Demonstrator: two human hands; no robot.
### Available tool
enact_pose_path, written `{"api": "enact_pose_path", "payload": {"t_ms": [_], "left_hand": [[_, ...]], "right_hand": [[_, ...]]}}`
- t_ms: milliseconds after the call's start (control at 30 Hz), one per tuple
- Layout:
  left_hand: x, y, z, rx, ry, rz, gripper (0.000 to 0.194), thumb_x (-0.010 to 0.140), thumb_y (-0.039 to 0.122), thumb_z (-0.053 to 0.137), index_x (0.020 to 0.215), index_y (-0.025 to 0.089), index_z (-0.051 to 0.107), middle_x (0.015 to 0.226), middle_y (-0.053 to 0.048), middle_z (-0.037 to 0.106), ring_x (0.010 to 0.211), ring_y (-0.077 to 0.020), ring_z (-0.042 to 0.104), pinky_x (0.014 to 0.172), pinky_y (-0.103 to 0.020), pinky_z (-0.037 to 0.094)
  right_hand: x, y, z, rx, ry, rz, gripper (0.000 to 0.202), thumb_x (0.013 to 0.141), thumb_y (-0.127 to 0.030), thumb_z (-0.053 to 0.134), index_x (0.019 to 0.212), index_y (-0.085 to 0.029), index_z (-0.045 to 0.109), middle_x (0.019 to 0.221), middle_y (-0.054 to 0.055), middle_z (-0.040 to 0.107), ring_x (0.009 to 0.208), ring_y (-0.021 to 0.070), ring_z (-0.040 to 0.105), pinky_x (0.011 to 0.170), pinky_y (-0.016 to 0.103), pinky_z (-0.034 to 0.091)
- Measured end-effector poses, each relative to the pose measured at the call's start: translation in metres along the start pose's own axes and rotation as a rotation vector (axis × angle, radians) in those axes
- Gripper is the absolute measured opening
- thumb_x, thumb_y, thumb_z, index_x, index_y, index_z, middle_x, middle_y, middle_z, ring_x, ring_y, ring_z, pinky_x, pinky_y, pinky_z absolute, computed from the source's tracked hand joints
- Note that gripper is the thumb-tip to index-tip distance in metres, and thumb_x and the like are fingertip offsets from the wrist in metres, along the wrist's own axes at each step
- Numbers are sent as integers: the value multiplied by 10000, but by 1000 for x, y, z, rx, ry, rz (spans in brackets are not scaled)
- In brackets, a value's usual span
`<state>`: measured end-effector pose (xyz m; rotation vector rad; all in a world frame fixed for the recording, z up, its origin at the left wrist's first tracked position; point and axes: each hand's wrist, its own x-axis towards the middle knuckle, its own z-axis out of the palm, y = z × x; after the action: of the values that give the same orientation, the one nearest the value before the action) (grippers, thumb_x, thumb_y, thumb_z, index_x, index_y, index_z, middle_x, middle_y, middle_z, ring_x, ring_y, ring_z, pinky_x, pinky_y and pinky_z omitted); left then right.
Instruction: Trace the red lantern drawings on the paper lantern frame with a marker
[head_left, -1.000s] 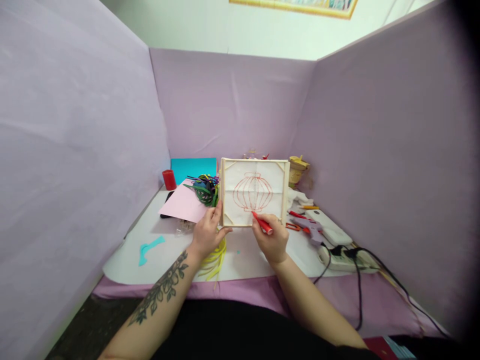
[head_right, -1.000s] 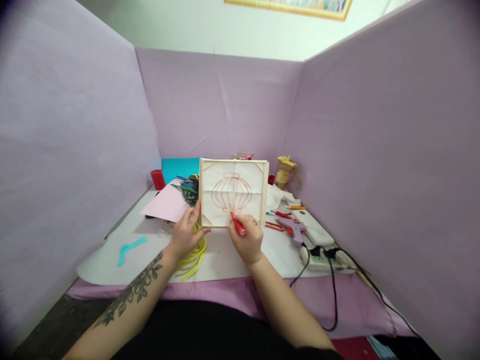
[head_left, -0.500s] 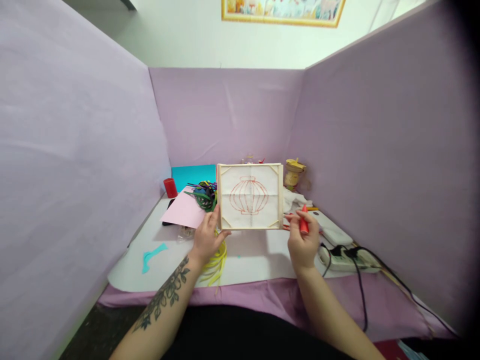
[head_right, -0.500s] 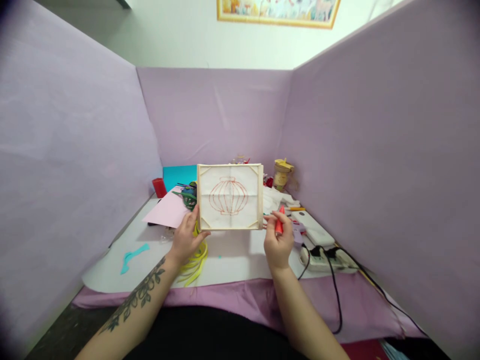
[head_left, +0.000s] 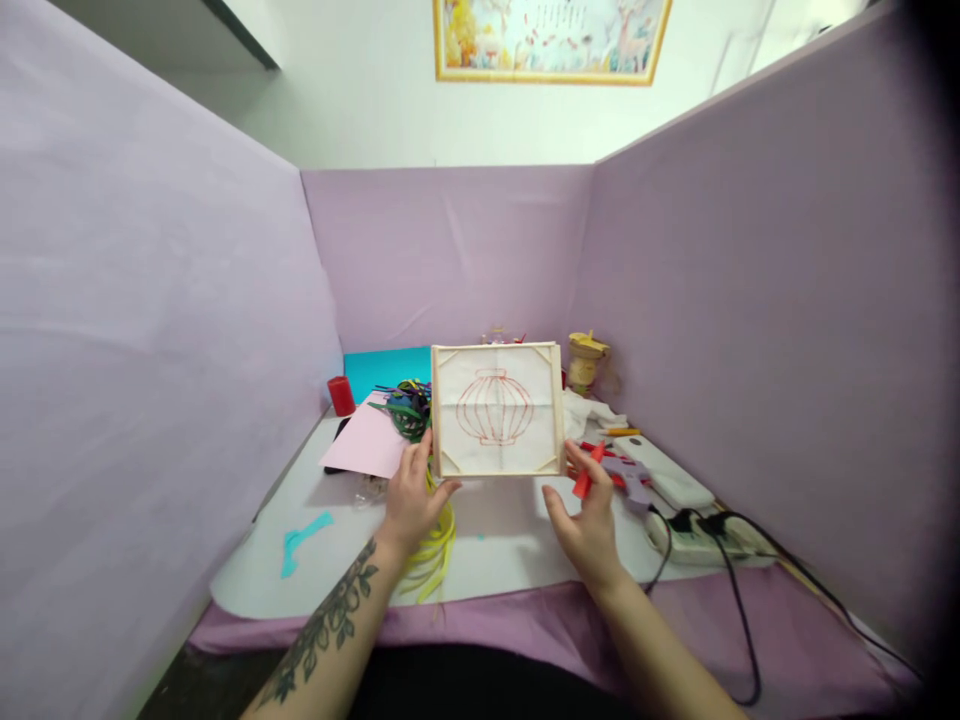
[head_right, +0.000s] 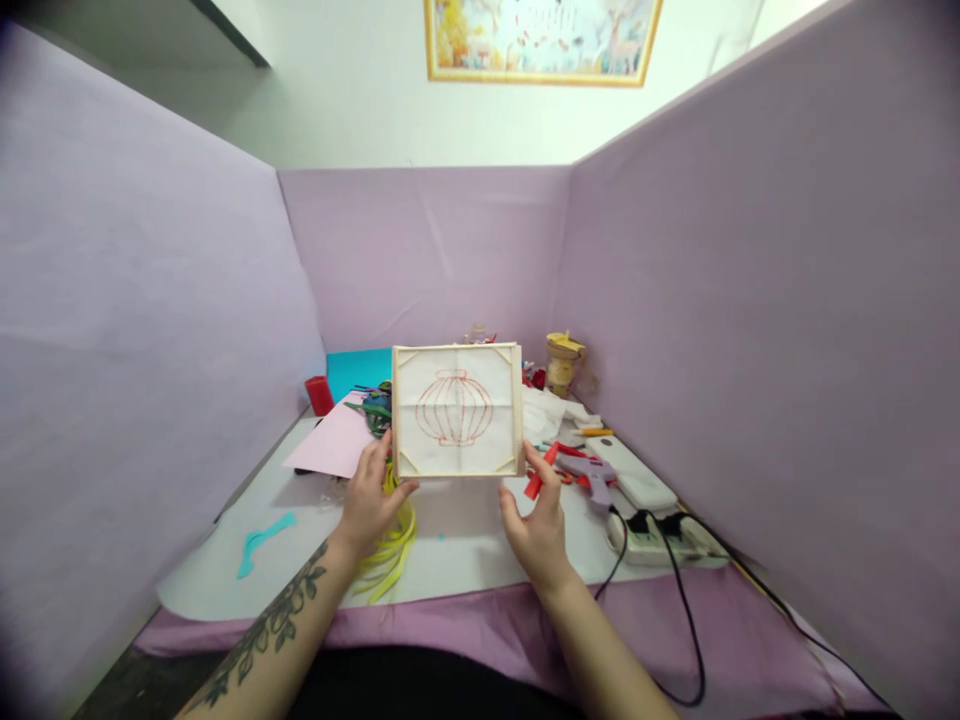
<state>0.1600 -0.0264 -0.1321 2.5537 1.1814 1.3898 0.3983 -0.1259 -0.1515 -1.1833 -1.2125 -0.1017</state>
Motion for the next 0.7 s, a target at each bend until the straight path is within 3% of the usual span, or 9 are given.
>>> {"api": "enact_pose_path", "payload": {"t_ms": [133,200,267,300,367,467,600,700], "left_hand": [[-1,2,0,-12,-4,-42,724,862,478,588,1461,208,283,1230,-140,528,1148,-275,538,959,-429,459],[0,4,-1,-28,-13,-64,664,858,477,593,1417,204,359,1198,-130,535,1129,-269,546,943,-415,468],[2,5,-1,-48,-21,-91,598,855,477,596,1359,201,430,1165,-117,540,1103,-259,556,927,-403,477],[2,6,-1,-60,-22,-104,570,855,475,596,1334,202,454,1152,-110,541,1092,-254,560,922,-399,479],[4,6,-1,-82,-20,-117,537,855,467,594,1306,199,479,1139,-103,540,1078,-247,563,915,-392,482],[5,5,-1,-98,-6,-104,521,858,465,586,1290,190,490,1124,-101,539,1070,-243,561,908,-382,484],[5,3,-1,-86,12,-73,504,862,486,574,1271,201,505,1113,-95,543,1065,-246,557,907,-383,483],[5,2,-1,-87,16,-60,513,863,489,573,1267,182,504,1103,-98,542,1050,-245,559,896,-381,487]], "right_hand": [[-1,-1,4,164,80,126,689,782,-231,659,1389,-229,333,1440,155,423,1303,263,464,1040,489,418],[13,-8,-7,383,196,228,593,793,-259,665,1321,-254,394,1333,111,533,1212,227,541,949,423,485],[33,-18,-25,716,277,388,313,863,-350,604,1152,-266,516,942,18,666,864,150,647,708,294,533],[43,-22,-34,865,243,462,231,885,-437,564,1014,-245,568,676,-30,596,622,117,586,547,236,484],[60,-29,-48,1042,127,547,276,890,-494,551,863,-222,592,435,-87,322,407,89,355,396,189,346],[69,-33,-52,1123,23,598,297,865,-488,597,769,-207,598,416,-106,137,380,85,182,352,182,261],[67,-30,-38,1159,-18,615,271,846,-457,626,759,-201,606,428,-106,116,388,85,160,360,184,248],[66,-29,-37,1174,25,624,221,843,-417,635,800,-201,618,426,-106,132,394,84,184,373,184,259]]}}
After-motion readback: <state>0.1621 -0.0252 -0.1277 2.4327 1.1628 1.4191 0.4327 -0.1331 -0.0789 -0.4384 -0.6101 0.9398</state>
